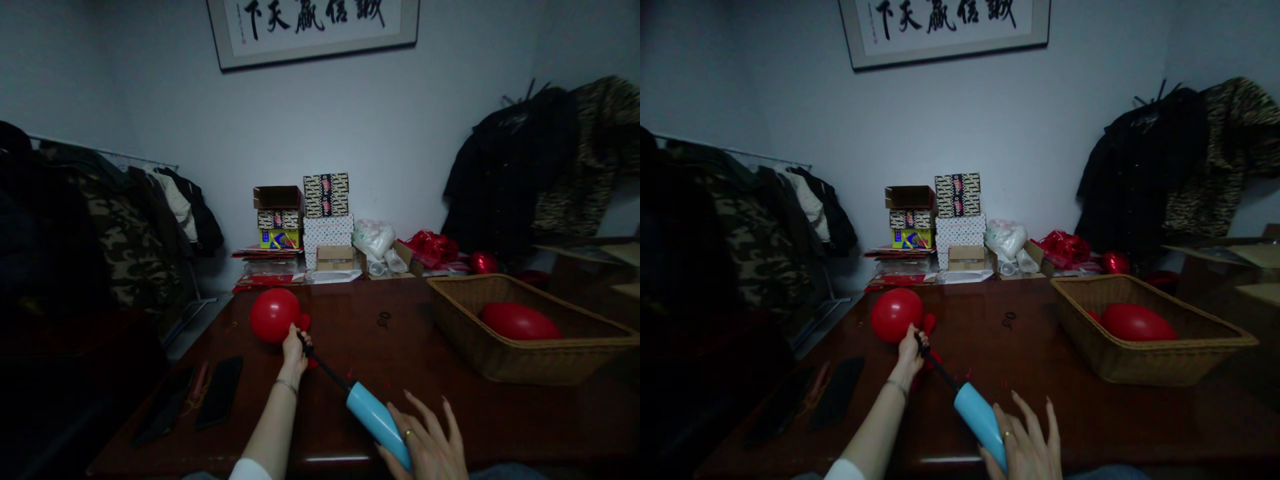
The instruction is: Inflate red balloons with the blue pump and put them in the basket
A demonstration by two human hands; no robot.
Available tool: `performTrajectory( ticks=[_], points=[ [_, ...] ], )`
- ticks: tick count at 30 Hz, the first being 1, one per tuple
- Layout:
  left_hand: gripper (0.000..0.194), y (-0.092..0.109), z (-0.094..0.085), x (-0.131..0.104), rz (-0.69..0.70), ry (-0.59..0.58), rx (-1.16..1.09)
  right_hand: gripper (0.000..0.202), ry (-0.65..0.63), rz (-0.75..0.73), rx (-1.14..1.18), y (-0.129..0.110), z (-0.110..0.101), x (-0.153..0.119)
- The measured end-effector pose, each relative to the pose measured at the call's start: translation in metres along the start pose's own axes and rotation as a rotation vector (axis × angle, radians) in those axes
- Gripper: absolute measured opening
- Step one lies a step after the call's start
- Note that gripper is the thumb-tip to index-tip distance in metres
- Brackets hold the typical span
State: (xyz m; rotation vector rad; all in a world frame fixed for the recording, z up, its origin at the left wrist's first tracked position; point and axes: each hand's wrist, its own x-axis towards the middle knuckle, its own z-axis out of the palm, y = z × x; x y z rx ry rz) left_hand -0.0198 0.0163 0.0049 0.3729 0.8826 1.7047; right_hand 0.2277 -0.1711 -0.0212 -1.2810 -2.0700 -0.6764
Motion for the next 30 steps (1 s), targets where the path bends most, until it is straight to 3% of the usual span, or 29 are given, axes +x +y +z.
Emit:
performTrajectory(
  ticks=[5,11,16,24,30],
  points=[
    [0.03,-0.014,0.005,-0.015,-0.033,0.005,-0.007,0.045,-0.048,0.059,0.048,-0.011,0.004,0.016],
    [0.033,-0.036,0.008,-0.032,-0.067,0.007,-0.004,0.04,-0.127,0.272,0.138,-0.035,0.013,0.048],
    [0.033,-0.042,0.009,-0.035,-0.098,0.005,0.005,0.038,-0.162,0.311,0.152,-0.043,0.017,0.062],
    [0.028,-0.04,0.001,-0.021,-0.073,0.041,0.044,0.043,-0.127,0.276,0.153,-0.041,0.023,0.046],
    [0.027,-0.029,-0.007,-0.004,-0.032,0.035,0.037,0.047,-0.078,0.075,0.082,-0.015,0.015,0.017]
  ],
)
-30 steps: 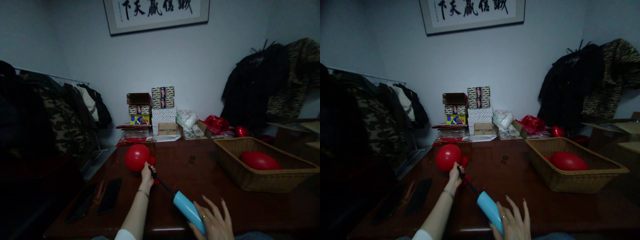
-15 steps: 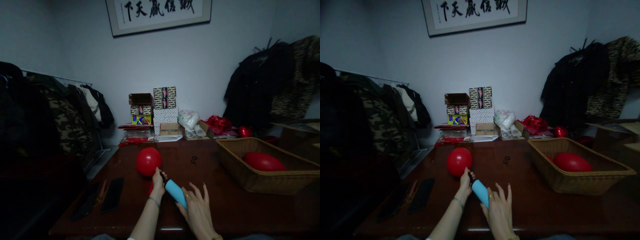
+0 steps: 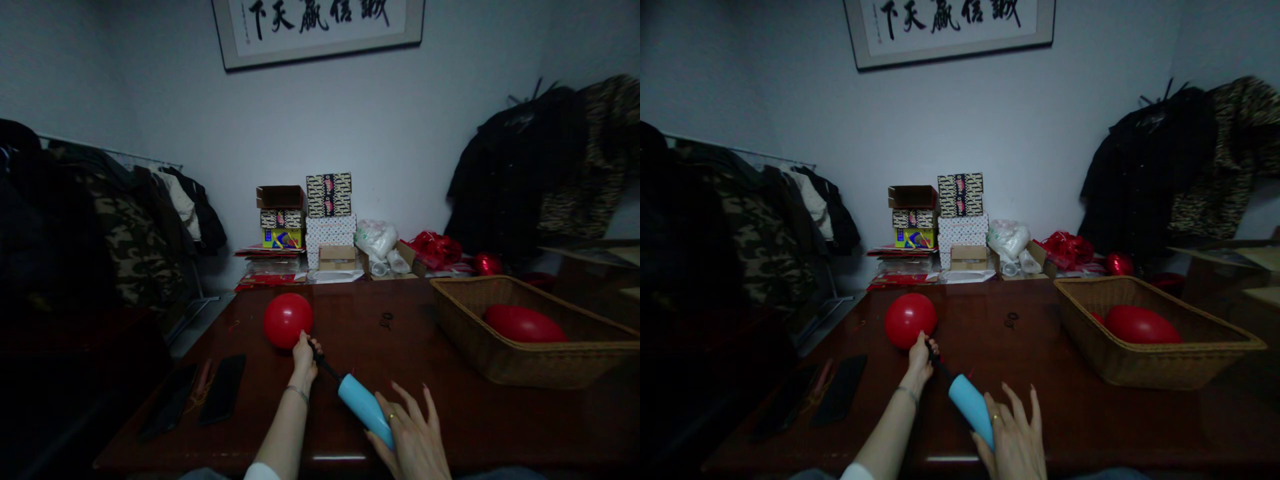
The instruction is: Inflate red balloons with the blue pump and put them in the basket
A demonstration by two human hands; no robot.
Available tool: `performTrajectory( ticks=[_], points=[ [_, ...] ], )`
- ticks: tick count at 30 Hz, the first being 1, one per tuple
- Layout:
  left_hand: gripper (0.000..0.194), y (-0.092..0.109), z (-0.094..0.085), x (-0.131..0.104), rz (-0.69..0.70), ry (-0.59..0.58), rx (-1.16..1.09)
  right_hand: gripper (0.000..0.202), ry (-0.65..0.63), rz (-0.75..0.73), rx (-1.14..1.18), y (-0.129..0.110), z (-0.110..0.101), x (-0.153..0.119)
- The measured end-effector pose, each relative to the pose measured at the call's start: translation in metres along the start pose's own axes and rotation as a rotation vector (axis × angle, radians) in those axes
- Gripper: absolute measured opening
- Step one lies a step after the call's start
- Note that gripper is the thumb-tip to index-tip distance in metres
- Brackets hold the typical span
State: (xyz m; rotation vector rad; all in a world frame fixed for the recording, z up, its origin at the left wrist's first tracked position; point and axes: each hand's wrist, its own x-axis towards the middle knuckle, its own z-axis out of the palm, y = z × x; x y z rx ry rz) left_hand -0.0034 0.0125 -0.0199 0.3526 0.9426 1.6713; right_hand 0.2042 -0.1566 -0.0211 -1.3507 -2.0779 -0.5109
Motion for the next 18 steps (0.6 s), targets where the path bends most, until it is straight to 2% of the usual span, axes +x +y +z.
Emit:
performTrajectory(
  ticks=[4,8,14,18],
  points=[
    [0.027,0.014,0.003,0.003,0.009,0.015,-0.017,0.046,0.049,-0.08,-0.06,0.014,-0.01,-0.013],
    [0.027,0.02,0.009,-0.003,0.003,0.013,-0.027,0.045,0.095,-0.104,-0.092,0.018,-0.016,-0.018],
    [0.028,0.018,0.013,-0.009,0.028,0.009,-0.029,0.044,0.109,-0.083,-0.095,0.014,-0.015,-0.014],
    [0.031,0.011,0.016,-0.014,0.02,-0.023,-0.037,0.042,0.09,-0.021,-0.055,0.004,-0.01,-0.002]
  ],
)
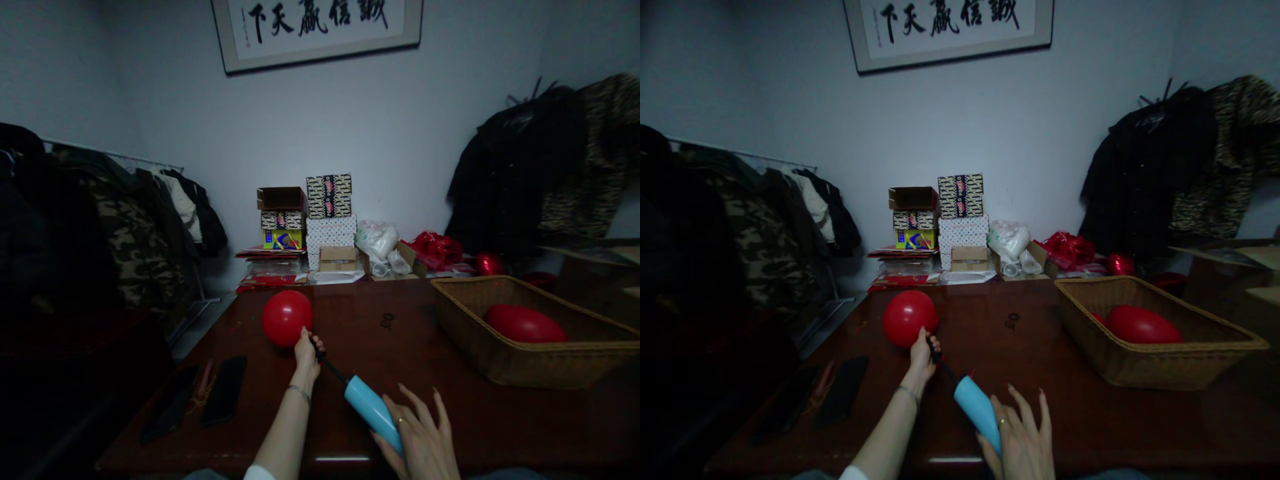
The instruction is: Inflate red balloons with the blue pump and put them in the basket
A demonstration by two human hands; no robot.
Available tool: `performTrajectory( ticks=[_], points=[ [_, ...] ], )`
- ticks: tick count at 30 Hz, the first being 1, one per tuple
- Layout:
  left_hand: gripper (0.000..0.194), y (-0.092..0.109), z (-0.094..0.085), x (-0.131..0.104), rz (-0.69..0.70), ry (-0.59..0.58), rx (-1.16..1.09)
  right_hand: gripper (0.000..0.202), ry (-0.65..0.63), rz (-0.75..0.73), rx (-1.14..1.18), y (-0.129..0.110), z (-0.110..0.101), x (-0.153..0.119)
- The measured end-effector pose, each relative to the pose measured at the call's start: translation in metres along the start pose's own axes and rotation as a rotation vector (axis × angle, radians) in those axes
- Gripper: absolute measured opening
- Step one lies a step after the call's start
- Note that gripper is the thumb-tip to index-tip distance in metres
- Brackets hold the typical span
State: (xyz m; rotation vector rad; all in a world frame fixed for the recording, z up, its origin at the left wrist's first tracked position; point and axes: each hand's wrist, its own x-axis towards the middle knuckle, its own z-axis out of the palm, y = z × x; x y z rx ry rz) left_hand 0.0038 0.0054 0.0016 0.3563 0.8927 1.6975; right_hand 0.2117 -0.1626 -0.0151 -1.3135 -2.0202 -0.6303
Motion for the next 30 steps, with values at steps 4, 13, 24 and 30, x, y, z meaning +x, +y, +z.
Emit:
performTrajectory(
  ticks=[4,13,24,30],
  points=[
    [0.029,-0.01,0.006,-0.009,-0.014,-0.015,0.008,0.039,-0.044,0.117,0.06,-0.015,0.006,0.021],
    [0.034,-0.021,0.014,-0.014,-0.054,0.006,0.027,0.034,-0.046,0.224,0.095,-0.03,0.018,0.044],
    [0.029,0.004,0.015,0.01,0.016,-0.021,0.032,0.043,-0.084,0.098,0.07,-0.008,0.006,0.015],
    [0.031,0.019,0.017,0.019,0.034,0.003,0.006,0.044,-0.021,0.009,0.001,0.012,-0.005,-0.008]
  ],
)
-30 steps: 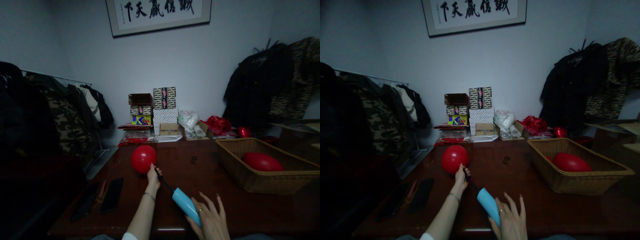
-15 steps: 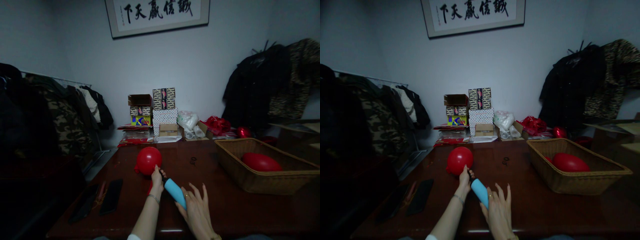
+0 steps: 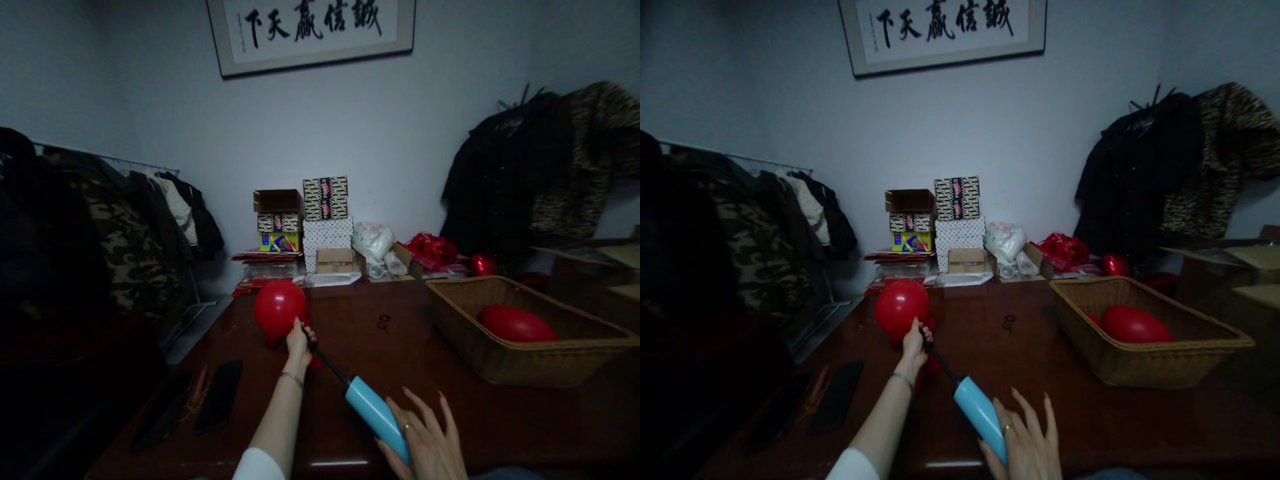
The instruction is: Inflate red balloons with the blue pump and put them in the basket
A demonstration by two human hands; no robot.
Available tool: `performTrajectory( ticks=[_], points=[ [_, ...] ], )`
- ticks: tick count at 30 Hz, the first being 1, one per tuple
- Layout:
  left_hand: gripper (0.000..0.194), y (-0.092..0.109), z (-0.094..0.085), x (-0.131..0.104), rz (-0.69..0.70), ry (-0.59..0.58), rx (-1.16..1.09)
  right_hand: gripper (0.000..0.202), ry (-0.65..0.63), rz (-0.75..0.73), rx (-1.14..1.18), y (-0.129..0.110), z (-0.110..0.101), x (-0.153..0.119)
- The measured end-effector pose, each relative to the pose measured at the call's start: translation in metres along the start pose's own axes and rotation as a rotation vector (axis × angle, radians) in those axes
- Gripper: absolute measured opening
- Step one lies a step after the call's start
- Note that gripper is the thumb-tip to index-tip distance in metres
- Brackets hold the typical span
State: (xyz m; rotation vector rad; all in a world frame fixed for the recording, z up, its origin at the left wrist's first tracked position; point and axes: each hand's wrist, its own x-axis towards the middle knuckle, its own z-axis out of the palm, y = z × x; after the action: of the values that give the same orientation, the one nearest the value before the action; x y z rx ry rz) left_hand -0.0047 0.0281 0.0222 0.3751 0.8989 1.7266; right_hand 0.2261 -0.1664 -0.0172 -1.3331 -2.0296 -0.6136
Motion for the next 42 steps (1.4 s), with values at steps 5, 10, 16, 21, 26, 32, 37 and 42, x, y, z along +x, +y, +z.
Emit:
performTrajectory(
  ticks=[5,10,16,21,26,32,37,42],
  points=[
    [0.034,0.005,0.007,-0.007,-0.02,-0.034,-0.052,0.042,0.033,-0.003,-0.027,0.001,-0.004,0.001],
    [0.031,0.007,0.013,-0.019,-0.036,-0.039,-0.066,0.041,0.005,0.057,0.005,-0.007,-0.004,0.014],
    [0.032,-0.009,0.012,-0.025,-0.045,-0.073,-0.071,0.036,-0.012,0.176,0.08,-0.028,0.003,0.046],
    [0.033,-0.02,0.013,-0.029,-0.066,-0.058,-0.053,0.034,-0.032,0.214,0.082,-0.037,0.01,0.066],
    [0.036,-0.018,0.013,-0.028,-0.046,-0.039,-0.023,0.035,-0.044,0.216,0.086,-0.039,0.011,0.068],
    [0.034,-0.017,0.01,-0.023,-0.052,-0.048,-0.019,0.04,-0.028,0.182,0.096,-0.031,0.006,0.049],
    [0.03,-0.008,0.011,-0.017,-0.035,-0.045,-0.013,0.044,-0.015,0.044,0.035,-0.006,-0.001,0.021],
    [0.031,0.002,0.014,-0.013,-0.038,-0.021,-0.021,0.049,0.028,-0.017,-0.02,0.01,-0.009,0.004]
  ],
)
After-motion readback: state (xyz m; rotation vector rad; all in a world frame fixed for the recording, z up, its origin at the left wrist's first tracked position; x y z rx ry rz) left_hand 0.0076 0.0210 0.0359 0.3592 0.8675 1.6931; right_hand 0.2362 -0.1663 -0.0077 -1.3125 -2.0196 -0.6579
